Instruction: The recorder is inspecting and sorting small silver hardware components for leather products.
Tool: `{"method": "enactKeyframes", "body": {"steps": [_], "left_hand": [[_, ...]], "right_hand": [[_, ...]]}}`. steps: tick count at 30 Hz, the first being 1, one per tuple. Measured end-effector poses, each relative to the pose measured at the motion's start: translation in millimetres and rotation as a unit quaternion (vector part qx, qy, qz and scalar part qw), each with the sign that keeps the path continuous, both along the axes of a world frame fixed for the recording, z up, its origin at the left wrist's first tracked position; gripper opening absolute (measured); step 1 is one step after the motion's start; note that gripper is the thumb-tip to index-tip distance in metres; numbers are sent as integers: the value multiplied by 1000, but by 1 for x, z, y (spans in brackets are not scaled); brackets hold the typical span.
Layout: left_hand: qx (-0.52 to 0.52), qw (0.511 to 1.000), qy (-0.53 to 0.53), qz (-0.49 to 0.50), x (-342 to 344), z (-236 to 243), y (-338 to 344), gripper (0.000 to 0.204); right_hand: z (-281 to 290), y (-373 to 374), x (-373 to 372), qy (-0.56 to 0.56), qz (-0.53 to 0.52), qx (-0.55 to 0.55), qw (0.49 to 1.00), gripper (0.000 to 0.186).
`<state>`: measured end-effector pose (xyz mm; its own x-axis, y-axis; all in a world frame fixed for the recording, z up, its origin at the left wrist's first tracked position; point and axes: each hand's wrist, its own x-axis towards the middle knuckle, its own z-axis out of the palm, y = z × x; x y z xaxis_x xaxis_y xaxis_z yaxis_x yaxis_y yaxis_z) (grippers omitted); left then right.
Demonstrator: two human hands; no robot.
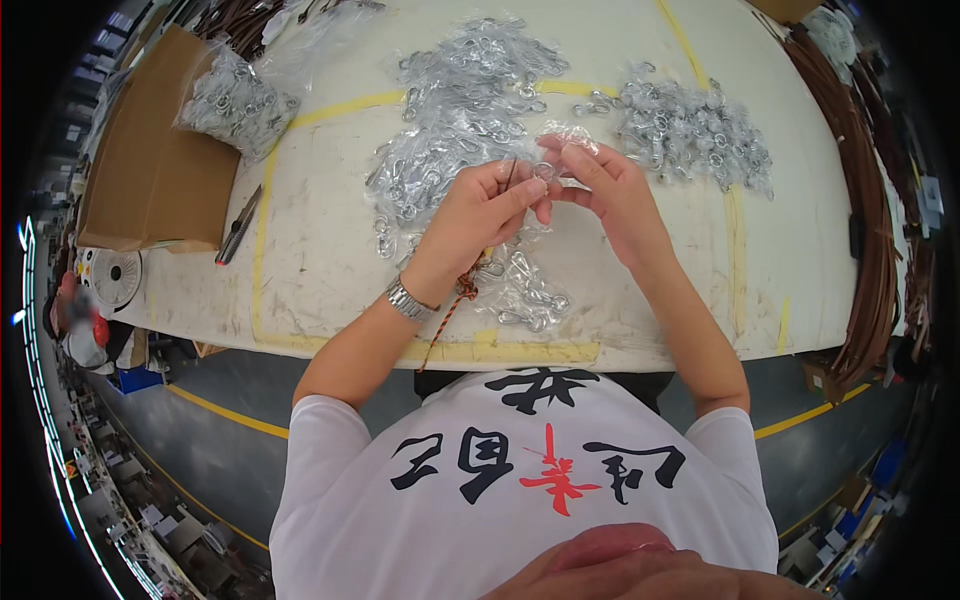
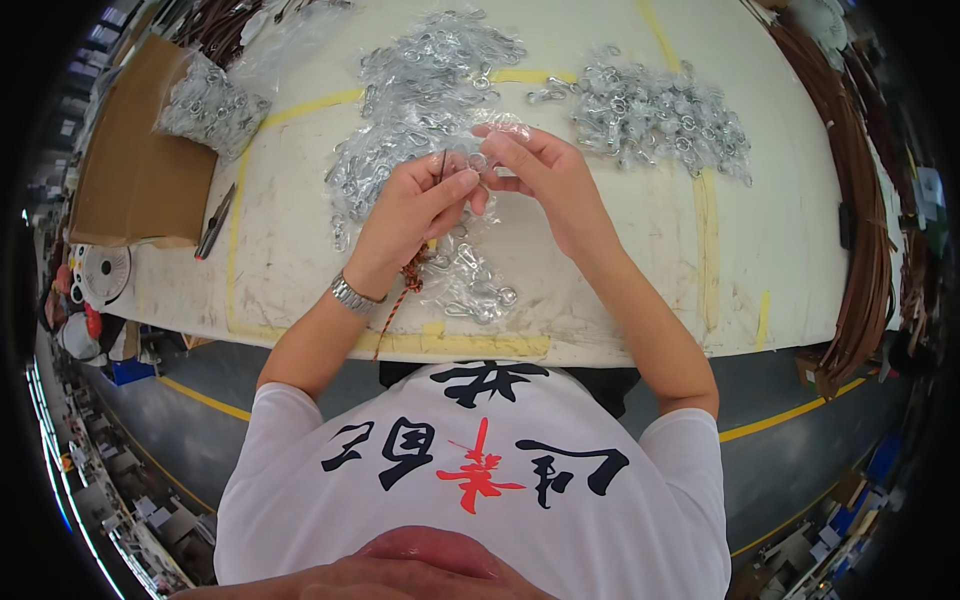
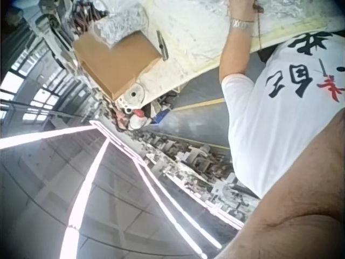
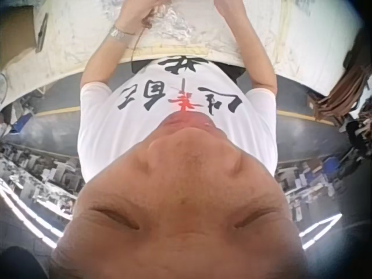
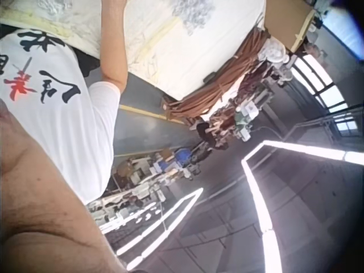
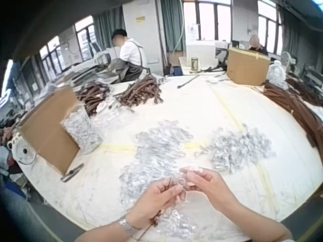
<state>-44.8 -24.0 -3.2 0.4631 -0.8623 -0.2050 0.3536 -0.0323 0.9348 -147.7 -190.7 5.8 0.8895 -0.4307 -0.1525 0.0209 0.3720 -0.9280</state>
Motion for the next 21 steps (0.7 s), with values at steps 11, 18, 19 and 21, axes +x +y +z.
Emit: {"method": "enactKeyframes", "body": {"steps": [11,18,19,21], "left_hand": [[43,994,-103,-9,7,11,4,24],[35,987,-102,122,10,8,7,26],[40,979,-161,121,9,7,6,26],[44,967,-221,117,5,9,6,26]], "right_hand": [[-17,5,1,-18,-47,57,997,31],[-22,-8,-3,-17,-73,64,995,29],[-20,-7,-4,-17,-75,65,995,29],[-15,-5,-4,-11,-63,62,996,30]]}}
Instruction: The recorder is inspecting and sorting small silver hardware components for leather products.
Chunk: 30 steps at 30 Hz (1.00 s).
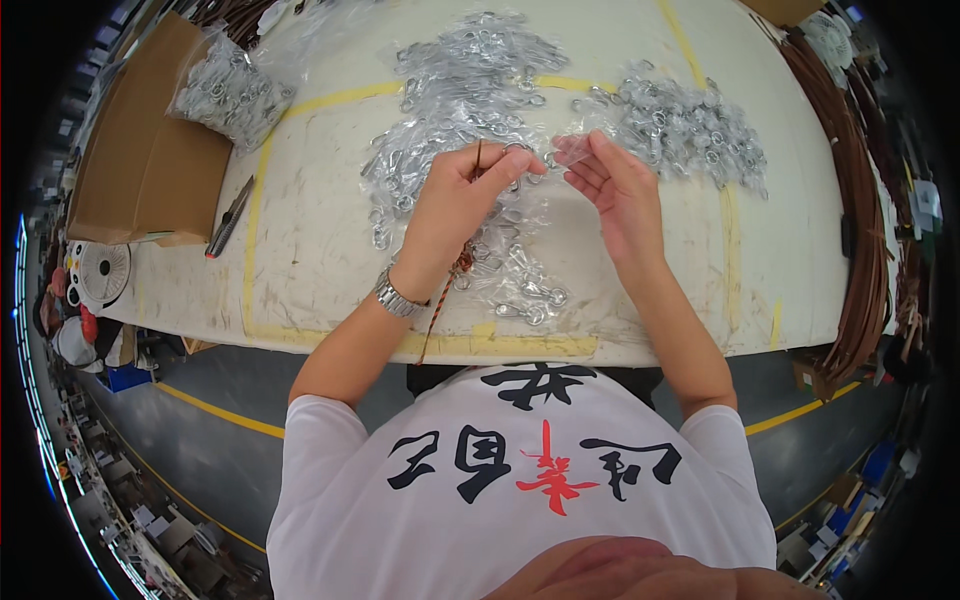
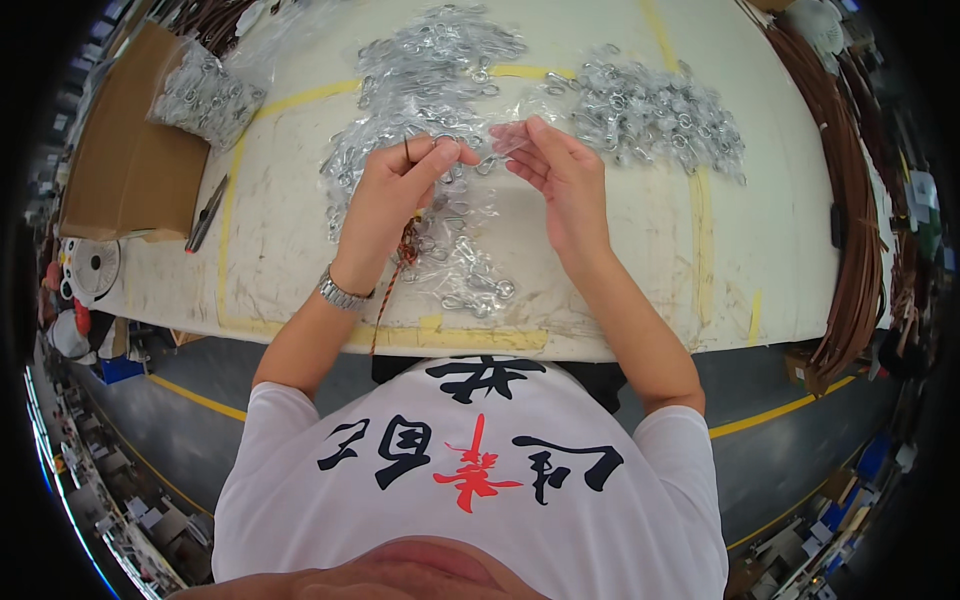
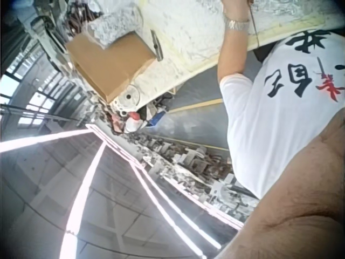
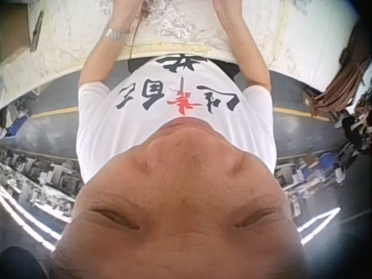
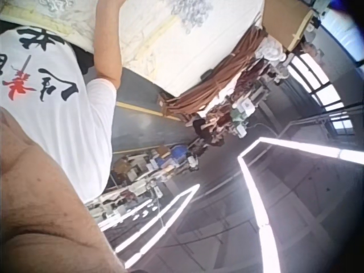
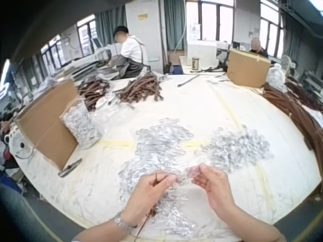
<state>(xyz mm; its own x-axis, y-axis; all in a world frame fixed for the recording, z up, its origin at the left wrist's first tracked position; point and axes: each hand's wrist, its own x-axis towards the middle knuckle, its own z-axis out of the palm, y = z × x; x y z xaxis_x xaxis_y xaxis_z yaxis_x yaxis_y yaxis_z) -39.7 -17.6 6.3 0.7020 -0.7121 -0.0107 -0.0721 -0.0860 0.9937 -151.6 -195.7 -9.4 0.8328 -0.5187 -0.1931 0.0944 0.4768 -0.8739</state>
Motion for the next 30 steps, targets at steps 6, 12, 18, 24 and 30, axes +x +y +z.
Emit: {"method": "enactKeyframes", "body": {"steps": [6,12,18,24,30], "left_hand": [[-53,991,118,42,-9,5,-5,21],[-69,991,90,68,-9,0,-7,18],[-86,988,115,58,-14,-6,-9,26],[-93,982,152,69,-18,-6,-12,34],[-88,980,175,36,-19,-5,-9,36]], "right_hand": [[1,2,1,5,-5,-7,1000,31],[-6,9,3,0,-9,-20,1000,32],[0,19,2,-10,-4,-35,999,33],[-4,22,1,-33,43,-102,993,35],[-9,25,1,-18,42,-78,996,34]]}}
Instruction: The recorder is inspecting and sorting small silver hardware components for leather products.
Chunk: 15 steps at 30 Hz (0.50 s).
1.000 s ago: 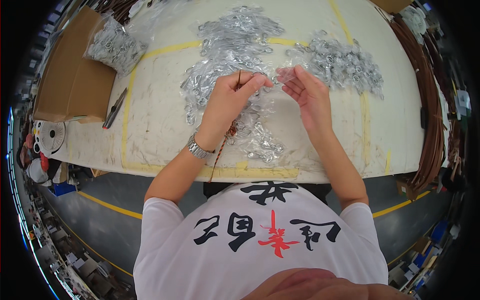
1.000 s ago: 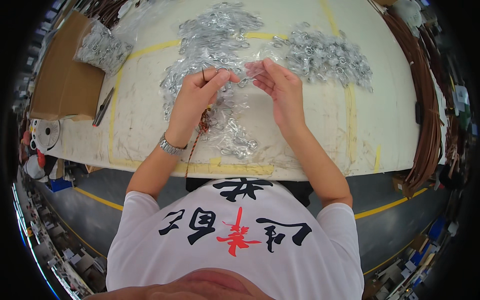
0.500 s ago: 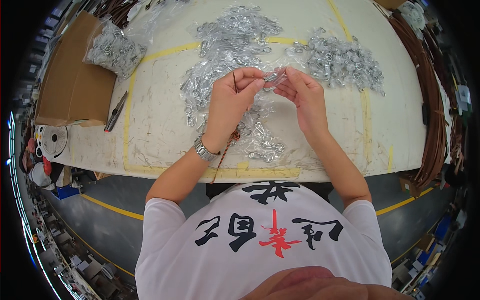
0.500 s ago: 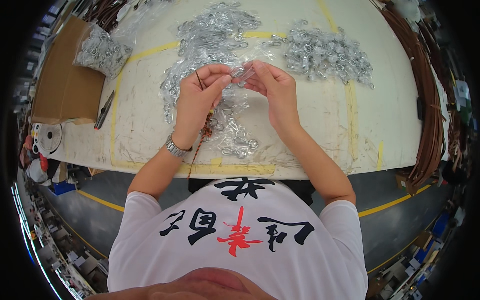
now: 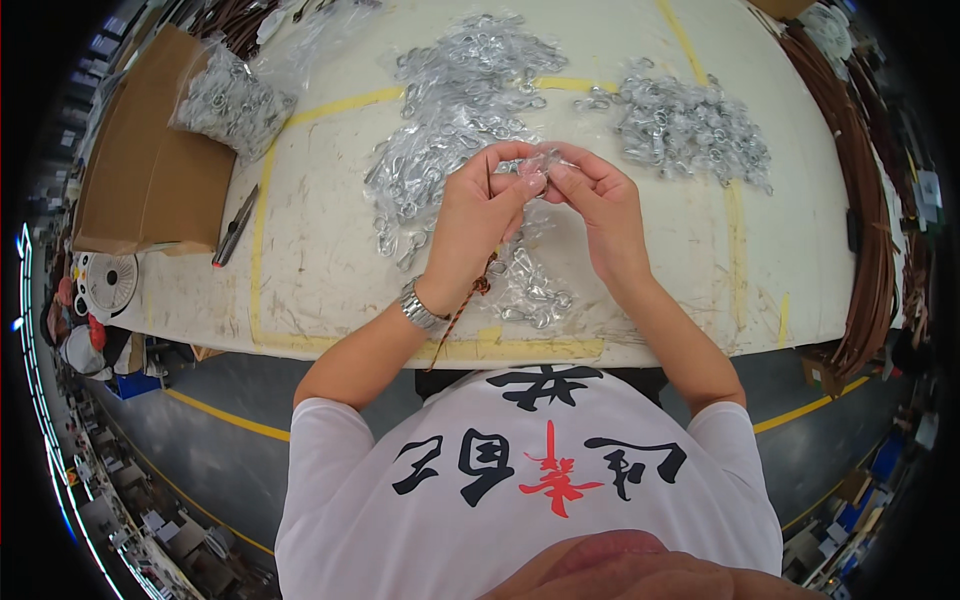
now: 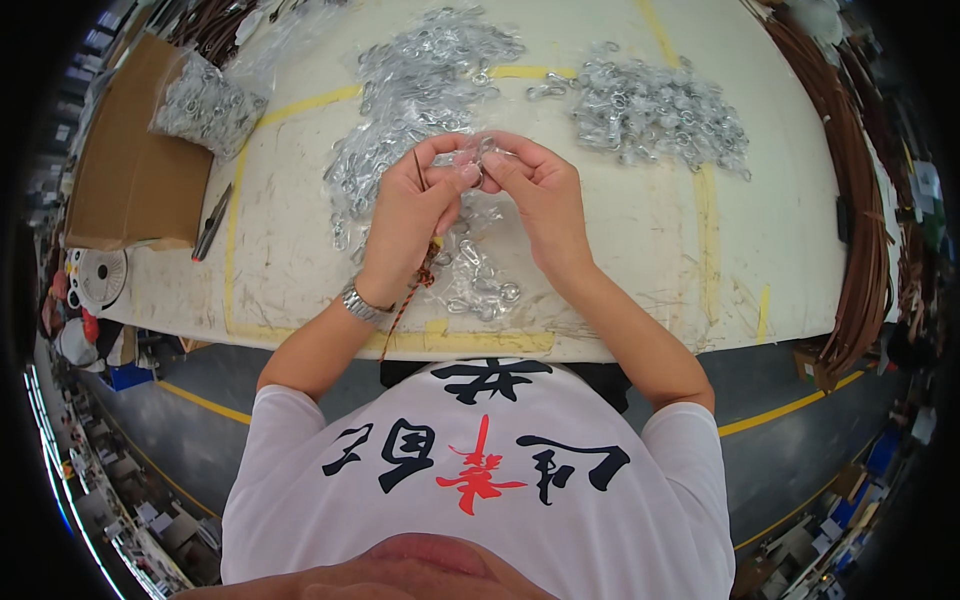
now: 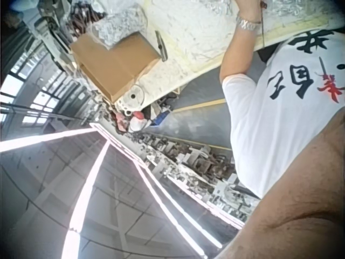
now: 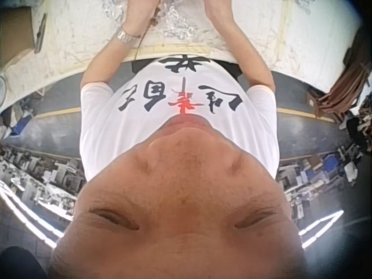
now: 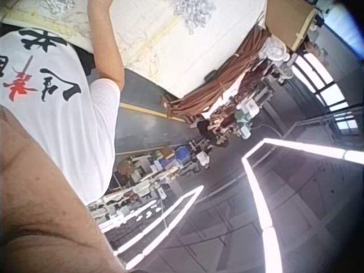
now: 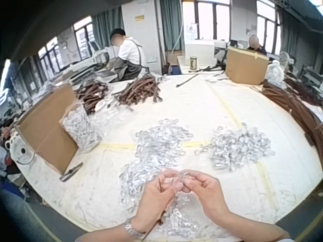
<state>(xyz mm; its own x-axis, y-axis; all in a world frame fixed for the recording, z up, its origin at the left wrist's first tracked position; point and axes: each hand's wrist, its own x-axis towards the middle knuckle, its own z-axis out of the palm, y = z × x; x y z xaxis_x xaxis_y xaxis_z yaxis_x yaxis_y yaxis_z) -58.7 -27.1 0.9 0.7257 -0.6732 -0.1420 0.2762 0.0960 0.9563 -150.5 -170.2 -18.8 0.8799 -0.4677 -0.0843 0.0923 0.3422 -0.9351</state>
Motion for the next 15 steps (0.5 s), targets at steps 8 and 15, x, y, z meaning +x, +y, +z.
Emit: {"method": "enactKeyframes", "body": {"steps": [8,15], "left_hand": [[50,986,-70,-146,38,15,13,25],[49,992,-52,-103,32,5,10,11]], "right_hand": [[11,-18,-5,17,76,-21,997,45],[16,-15,-4,54,165,-109,979,26]]}}
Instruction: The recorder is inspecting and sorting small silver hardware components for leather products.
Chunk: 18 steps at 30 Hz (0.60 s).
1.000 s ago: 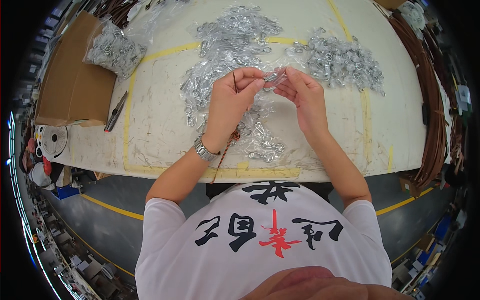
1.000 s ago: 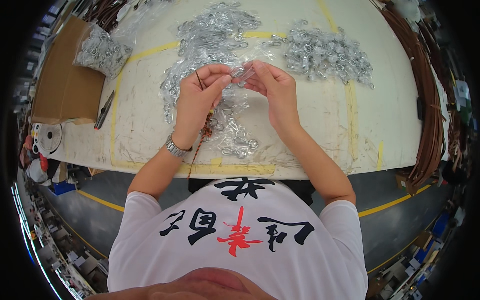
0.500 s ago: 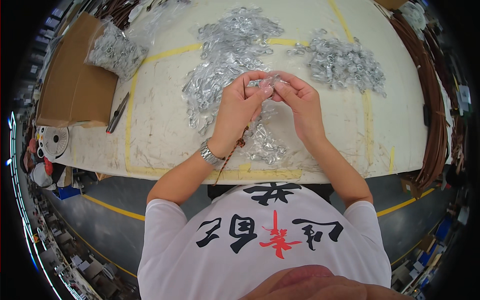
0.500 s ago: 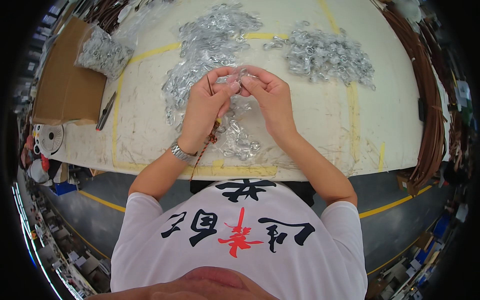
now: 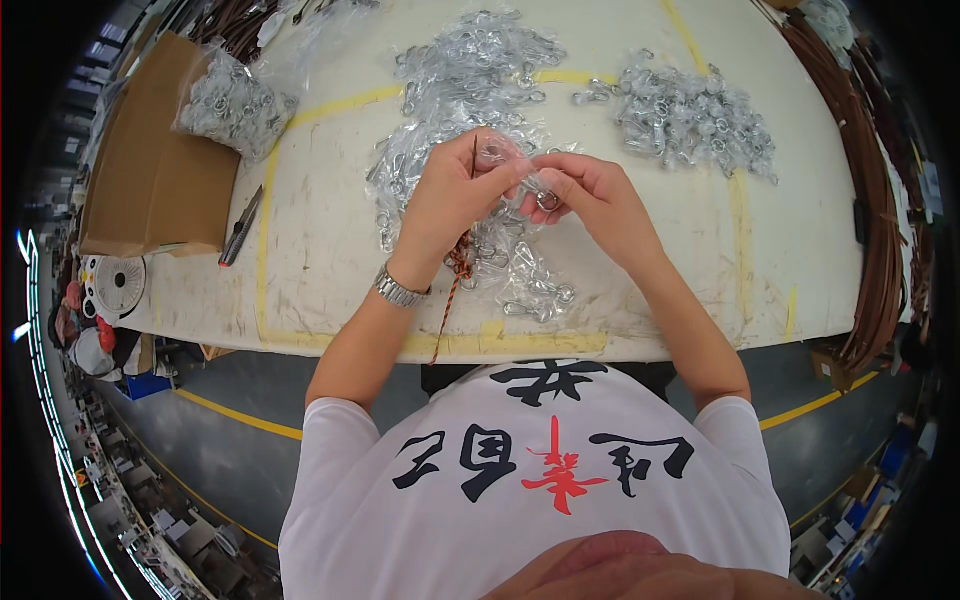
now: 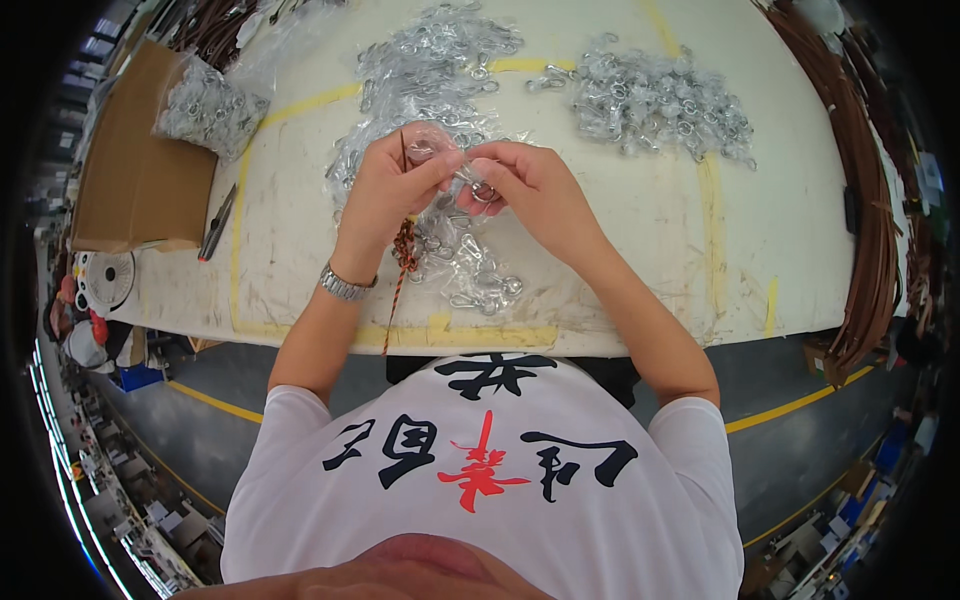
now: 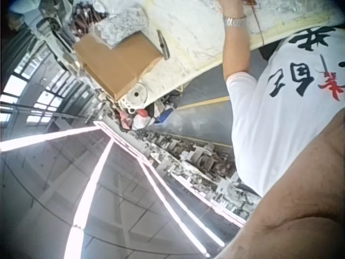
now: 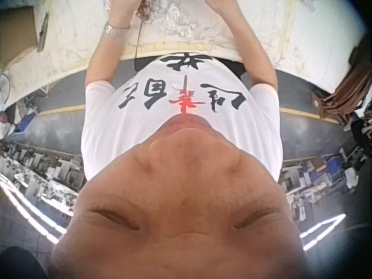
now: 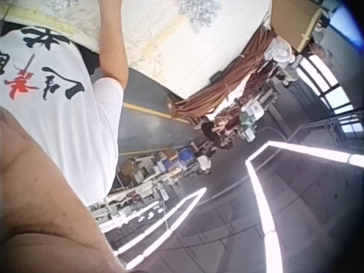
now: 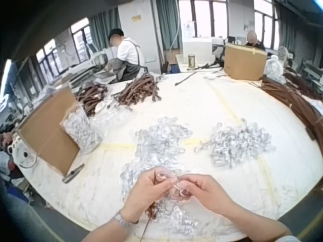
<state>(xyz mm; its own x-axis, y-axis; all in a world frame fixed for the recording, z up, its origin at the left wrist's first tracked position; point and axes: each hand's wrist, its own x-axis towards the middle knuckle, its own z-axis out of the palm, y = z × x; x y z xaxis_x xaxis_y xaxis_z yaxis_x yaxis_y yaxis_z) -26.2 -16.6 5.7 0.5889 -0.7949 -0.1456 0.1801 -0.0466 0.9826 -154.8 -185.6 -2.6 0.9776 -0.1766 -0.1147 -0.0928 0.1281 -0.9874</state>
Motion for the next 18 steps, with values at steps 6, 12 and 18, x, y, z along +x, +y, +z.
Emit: {"method": "enactKeyframes", "body": {"steps": [6,12,18], "left_hand": [[41,986,-153,47,-7,2,-4,10],[21,991,-132,1,-3,-1,-1,6],[18,940,-341,-12,-8,7,2,13]], "right_hand": [[6,13,-6,-15,-36,-260,965,19],[2,10,-7,-92,-76,-340,933,18],[3,-26,-1,73,131,172,974,29]]}}
